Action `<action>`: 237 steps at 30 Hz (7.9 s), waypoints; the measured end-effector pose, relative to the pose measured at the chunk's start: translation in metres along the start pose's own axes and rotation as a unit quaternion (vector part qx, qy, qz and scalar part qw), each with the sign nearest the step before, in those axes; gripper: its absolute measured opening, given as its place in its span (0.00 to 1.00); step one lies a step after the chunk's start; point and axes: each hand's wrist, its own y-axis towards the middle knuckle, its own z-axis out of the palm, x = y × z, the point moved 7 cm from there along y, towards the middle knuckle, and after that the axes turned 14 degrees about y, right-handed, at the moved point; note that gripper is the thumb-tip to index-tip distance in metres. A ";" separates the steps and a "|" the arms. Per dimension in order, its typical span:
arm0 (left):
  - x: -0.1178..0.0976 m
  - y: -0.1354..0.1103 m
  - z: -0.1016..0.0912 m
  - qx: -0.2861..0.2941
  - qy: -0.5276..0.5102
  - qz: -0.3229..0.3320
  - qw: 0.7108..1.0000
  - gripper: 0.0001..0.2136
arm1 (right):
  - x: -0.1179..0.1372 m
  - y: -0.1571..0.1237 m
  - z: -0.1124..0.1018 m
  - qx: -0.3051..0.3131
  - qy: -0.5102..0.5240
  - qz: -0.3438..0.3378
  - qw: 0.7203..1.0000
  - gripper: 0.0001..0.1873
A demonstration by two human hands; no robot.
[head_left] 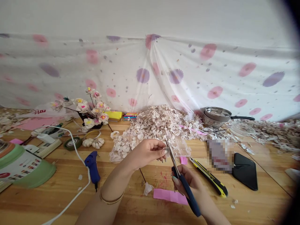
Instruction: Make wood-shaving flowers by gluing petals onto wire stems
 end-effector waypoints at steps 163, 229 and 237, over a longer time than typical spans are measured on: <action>0.037 0.007 0.028 0.098 0.496 -0.009 0.863 0.09 | -0.006 -0.035 -0.125 -0.177 -0.554 -0.077 0.809 0.15; 0.040 -0.130 -0.053 -0.352 0.008 0.060 0.934 0.18 | -0.057 0.072 0.033 0.126 -0.318 -0.019 0.940 0.13; 0.067 -0.183 -0.086 -0.463 -0.018 0.025 0.886 0.11 | -0.020 0.101 0.042 0.051 -0.334 -0.044 0.940 0.10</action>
